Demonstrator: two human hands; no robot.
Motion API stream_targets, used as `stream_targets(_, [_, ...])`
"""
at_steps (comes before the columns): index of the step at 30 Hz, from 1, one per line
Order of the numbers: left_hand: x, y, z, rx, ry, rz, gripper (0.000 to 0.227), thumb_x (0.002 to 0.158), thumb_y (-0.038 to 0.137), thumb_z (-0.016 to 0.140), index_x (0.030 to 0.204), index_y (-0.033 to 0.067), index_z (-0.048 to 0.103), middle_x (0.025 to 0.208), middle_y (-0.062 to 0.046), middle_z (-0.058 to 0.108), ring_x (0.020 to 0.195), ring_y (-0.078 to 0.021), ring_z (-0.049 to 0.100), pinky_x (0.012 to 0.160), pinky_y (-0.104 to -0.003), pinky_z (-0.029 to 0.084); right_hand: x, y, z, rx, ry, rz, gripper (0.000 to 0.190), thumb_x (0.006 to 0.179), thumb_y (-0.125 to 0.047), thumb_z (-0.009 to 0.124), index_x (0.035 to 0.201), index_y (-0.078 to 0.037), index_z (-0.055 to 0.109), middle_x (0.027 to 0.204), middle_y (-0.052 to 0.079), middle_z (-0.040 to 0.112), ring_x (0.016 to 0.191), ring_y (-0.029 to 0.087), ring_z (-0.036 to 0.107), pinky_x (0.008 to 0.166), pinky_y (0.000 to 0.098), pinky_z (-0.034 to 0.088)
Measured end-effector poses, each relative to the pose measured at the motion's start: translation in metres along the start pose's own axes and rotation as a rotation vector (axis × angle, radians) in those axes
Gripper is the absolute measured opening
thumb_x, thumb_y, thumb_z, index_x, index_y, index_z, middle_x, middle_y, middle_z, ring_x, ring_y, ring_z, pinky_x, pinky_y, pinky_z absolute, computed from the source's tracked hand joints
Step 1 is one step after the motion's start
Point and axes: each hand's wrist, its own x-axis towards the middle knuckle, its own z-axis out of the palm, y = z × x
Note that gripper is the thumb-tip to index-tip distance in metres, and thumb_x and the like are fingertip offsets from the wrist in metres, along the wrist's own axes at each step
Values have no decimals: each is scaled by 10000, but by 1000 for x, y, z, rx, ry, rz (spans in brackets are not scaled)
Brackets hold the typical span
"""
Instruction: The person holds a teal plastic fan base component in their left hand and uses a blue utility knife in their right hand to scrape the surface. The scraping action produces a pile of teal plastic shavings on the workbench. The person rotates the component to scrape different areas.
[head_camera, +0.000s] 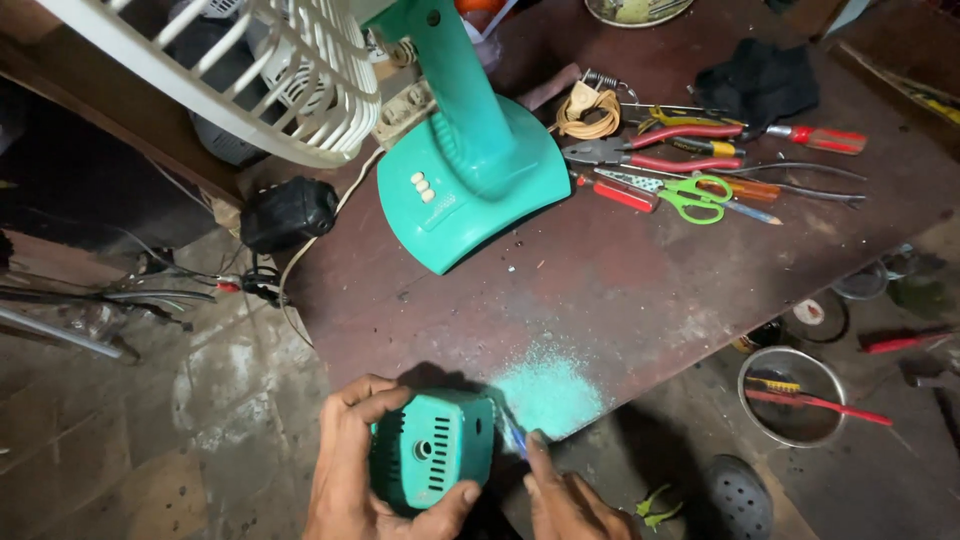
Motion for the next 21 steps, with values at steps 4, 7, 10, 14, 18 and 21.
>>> stream_targets(4, [10, -14, -14, -49, -87, 260, 720, 655, 471, 808, 1231, 96, 593, 1233, -99, 604, 1183, -237, 614, 965, -368, 455, 6, 3, -15, 132, -45, -41, 451, 810, -130, 747, 1239, -256, 687, 553, -59, 561, 389, 60, 417, 416, 250, 392])
stream_targets(7, [16, -18, -19, -56, -217, 295, 732, 713, 496, 773, 1287, 96, 558, 1324, -108, 589, 1253, -266, 584, 988, -415, 445, -1, 21, -15, 131, -156, -143, 512, 800, -171, 750, 1293, -264, 646, 560, -68, 592, 439, 48, 509, 450, 252, 444])
stream_targets(10, [14, -10, -20, -30, -273, 136, 735, 708, 528, 758, 1311, 170, 538, 1410, -69, 515, 1335, -262, 523, 958, -460, 440, -26, 60, 8, 219, -632, -210, 784, 844, -249, 778, 1466, -262, 301, 801, 5, 669, 755, 122, 658, 636, 322, 524])
stream_targets(14, [9, -12, -16, 105, -276, -138, 857, 548, 518, 833, 1308, 282, 515, 1366, 10, 409, 1236, -149, 539, 798, -366, 541, -24, 30, 7, 24, -240, -220, 716, 754, -215, 801, 1395, -352, 512, 552, -42, 599, 422, 120, 543, 375, 334, 391])
stream_targets(18, [7, -8, -15, 58, -248, -179, 798, 566, 440, 849, 1281, 284, 532, 1298, 15, 440, 1139, -122, 567, 811, -313, 522, -9, 21, -4, 77, -246, -209, 660, 771, -186, 749, 1377, -350, 545, 547, -57, 596, 416, 106, 531, 378, 323, 380])
stream_targets(21, [7, -4, -15, 13, -256, -129, 751, 610, 514, 794, 1262, 242, 538, 1277, -17, 458, 1109, -144, 567, 800, -317, 520, -2, 16, -9, 74, -258, -225, 624, 781, -226, 766, 1353, -378, 568, 573, -105, 612, 413, 81, 546, 367, 327, 394])
